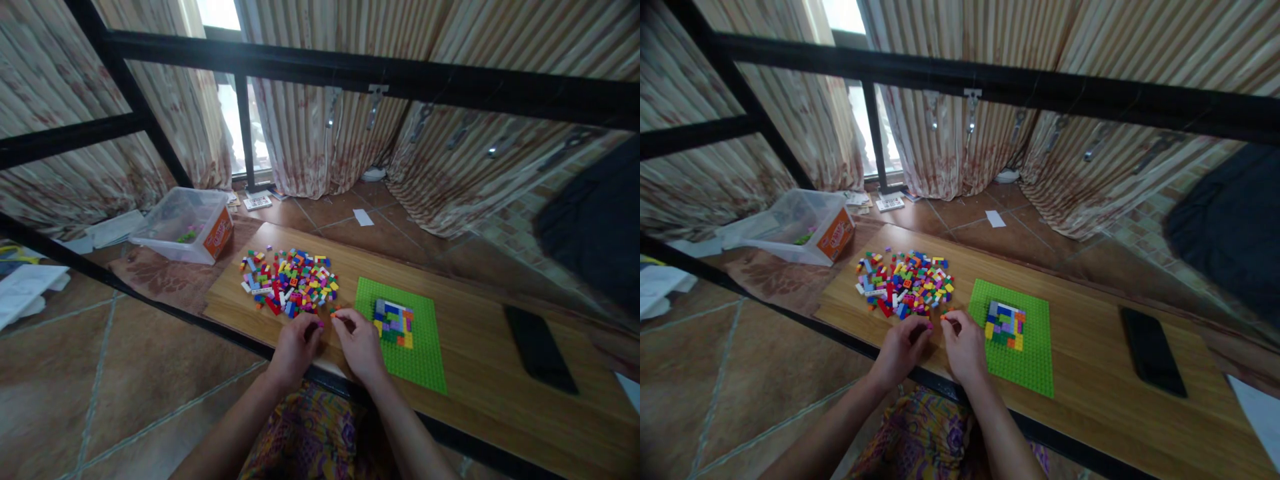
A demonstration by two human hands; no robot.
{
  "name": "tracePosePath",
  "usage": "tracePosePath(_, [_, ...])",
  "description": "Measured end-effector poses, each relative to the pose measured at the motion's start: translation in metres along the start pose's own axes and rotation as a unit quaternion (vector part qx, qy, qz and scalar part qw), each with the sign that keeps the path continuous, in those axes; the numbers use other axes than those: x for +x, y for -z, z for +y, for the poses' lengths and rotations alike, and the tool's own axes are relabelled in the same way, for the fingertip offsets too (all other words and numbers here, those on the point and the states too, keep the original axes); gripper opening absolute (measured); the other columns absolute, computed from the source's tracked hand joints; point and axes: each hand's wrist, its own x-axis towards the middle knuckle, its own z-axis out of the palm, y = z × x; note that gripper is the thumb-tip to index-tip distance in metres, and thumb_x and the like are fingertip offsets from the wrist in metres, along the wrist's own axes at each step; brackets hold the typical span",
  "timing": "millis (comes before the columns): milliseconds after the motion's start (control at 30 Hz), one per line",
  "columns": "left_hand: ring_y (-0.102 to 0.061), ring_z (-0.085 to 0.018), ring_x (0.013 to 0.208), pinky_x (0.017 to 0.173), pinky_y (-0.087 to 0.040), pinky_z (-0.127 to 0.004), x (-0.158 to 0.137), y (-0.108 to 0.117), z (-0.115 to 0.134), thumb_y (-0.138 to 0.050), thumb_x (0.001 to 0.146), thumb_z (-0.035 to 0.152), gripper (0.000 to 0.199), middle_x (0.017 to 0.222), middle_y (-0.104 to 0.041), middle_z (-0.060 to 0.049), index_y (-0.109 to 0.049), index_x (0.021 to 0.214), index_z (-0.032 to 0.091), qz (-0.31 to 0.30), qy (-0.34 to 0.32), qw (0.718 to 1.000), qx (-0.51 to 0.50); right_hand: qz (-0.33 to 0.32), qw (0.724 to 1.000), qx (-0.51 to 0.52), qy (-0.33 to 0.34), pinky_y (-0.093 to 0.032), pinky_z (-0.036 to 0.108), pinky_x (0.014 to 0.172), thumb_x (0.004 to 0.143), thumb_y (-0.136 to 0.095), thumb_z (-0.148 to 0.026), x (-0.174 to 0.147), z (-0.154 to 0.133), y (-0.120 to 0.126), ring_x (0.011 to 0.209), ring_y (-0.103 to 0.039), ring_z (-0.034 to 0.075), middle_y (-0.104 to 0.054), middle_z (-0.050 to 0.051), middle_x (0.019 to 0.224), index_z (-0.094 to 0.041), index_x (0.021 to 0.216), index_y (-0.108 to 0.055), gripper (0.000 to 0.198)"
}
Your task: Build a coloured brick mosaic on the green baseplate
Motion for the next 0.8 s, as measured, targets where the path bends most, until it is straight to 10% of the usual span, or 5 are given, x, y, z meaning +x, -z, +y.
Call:
tracePosePath(233, [-0.063, -0.016, 0.078, 0.07, -0.046, -0.026, 0.005, -0.018, -0.009, -0.053, 0.087, 0.021, 0.006, 0.083, -0.066, -0.003, -0.058, 0.086, 0.02, 0.058, -0.013, 0.991, 0.117, 0.013, 0.967, 0.221, -0.13, -0.052, 0.03, 0.057, 0.067, -0.072, -0.045, -0.01, 0.005, -0.002, 0.061, -0.064, 0.018, -0.068, 0.002, 0.067, -0.019, 0.078, -0.066, 0.03])
tracePosePath(800, [-0.064, -0.019, 0.084, 0.072, -0.049, -0.028, 0.0, -0.019, -0.023, -0.05, 0.089, 0.019, 0.014, 0.09, -0.064, -0.004, -0.054, 0.103, 0.019, 0.083, -0.103, 0.965, 0.225, 0.11, 0.932, 0.315, -0.139, -0.048, 0.025, 0.056, 0.07, -0.074, -0.041, -0.041, 0.022, 0.062, 0.061, -0.057, 0.01, -0.067, 0.0, 0.077, -0.023, 0.097, -0.071, 0.034])
